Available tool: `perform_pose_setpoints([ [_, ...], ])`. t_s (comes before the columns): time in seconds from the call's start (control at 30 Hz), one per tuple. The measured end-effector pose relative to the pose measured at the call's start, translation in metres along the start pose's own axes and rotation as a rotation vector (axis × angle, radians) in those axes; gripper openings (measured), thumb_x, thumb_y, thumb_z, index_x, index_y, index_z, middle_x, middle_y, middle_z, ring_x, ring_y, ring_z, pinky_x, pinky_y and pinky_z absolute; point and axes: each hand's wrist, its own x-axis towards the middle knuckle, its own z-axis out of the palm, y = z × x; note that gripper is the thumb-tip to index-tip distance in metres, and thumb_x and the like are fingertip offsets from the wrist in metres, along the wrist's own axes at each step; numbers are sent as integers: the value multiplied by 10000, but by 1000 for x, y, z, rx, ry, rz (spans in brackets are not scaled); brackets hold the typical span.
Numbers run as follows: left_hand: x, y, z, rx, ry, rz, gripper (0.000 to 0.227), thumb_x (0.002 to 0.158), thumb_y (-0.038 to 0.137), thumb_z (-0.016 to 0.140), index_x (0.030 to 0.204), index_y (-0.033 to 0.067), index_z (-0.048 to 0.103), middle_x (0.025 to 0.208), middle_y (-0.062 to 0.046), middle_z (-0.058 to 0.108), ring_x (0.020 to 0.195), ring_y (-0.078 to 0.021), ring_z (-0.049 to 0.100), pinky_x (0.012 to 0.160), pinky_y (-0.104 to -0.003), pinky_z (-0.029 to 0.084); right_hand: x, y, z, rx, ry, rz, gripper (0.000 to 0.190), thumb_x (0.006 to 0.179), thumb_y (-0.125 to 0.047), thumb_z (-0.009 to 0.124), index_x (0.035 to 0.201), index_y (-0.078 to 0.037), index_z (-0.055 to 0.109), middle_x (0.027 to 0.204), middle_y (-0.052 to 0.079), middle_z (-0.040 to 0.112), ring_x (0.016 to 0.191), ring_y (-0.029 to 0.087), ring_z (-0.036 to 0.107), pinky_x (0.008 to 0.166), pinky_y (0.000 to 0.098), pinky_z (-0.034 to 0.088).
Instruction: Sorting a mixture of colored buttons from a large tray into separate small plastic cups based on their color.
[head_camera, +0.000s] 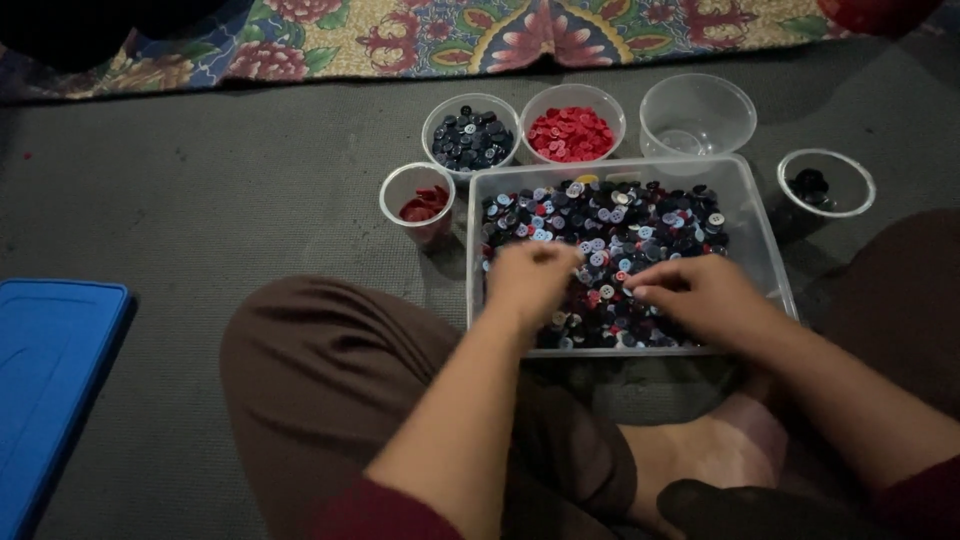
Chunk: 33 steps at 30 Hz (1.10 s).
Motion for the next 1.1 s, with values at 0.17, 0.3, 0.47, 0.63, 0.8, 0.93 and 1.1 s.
perform_pose_setpoints([
  [0.17, 60, 44, -42, -1, 438, 141, 312, 908, 370, 660, 1105, 155, 770, 1054, -100, 778, 1104, -324, 722, 946, -466, 573, -1, -6, -1, -13, 51, 32, 229, 971, -140, 705, 1177, -91, 792, 1042, 196, 796, 948, 326, 754, 787, 435, 585],
  [0.3, 64, 71, -66, 69, 759, 273, 377, 934, 294, 676, 1279, 148, 634, 1250, -95, 643, 1169, -284, 558, 961, -451, 482, 11, -9, -2, -209, 68, 137, 242, 959, -271, 703, 1183, -238, 789, 864, 58, 728, 633, 146, 607, 570, 267, 501],
  [0.47, 28, 59, -35, 88, 596, 326, 327, 912, 182, 743, 1214, 86, 659, 1119, -167, 706, 1147, -412, 657, 1000, -532, 495, 46, 29, 13, -178, 314, -158, 254, 857, -259, 815, 1105, -206, 813, 883, 134, 789, 892, 365, 742, 748, 459, 567],
  [0.63, 29, 35, 4, 160, 340, 155, 231, 901, 275, 720, 1088, 140, 713, 966, -65, 774, 1078, -345, 701, 928, -519, 546, 75, 4, 6, -213, 338, -204, 230, 877, -229, 845, 1099, -191, 799, 920, 70, 777, 849, 266, 736, 724, 380, 583],
  [0.8, 50, 32, 22, 230, 210, 112, 249, 880, 219, 769, 1119, 165, 725, 1067, -81, 768, 1113, -334, 717, 909, -496, 601, 108, -7, 10, -412, 382, -442, 428, 776, -295, 851, 1192, -262, 756, 1039, 40, 743, 1047, 306, 708, 857, 447, 572],
  [0.93, 64, 37, 29, 337, 178, 112, 221, 874, 222, 771, 1088, 200, 721, 1063, -56, 759, 1101, -322, 724, 910, -475, 607, 127, -1, 15, -364, 378, -303, 340, 787, -321, 849, 1119, -304, 777, 969, 2, 740, 963, 257, 731, 822, 415, 583],
  [1.1, 50, 47, 23, 393, 100, 116, 142, 913, 178, 728, 1054, 171, 730, 1015, -80, 769, 1061, -343, 741, 891, -482, 608, 108, 3, 12, -259, 372, -251, 191, 805, -233, 860, 991, -229, 817, 825, 30, 776, 814, 263, 754, 679, 350, 575],
])
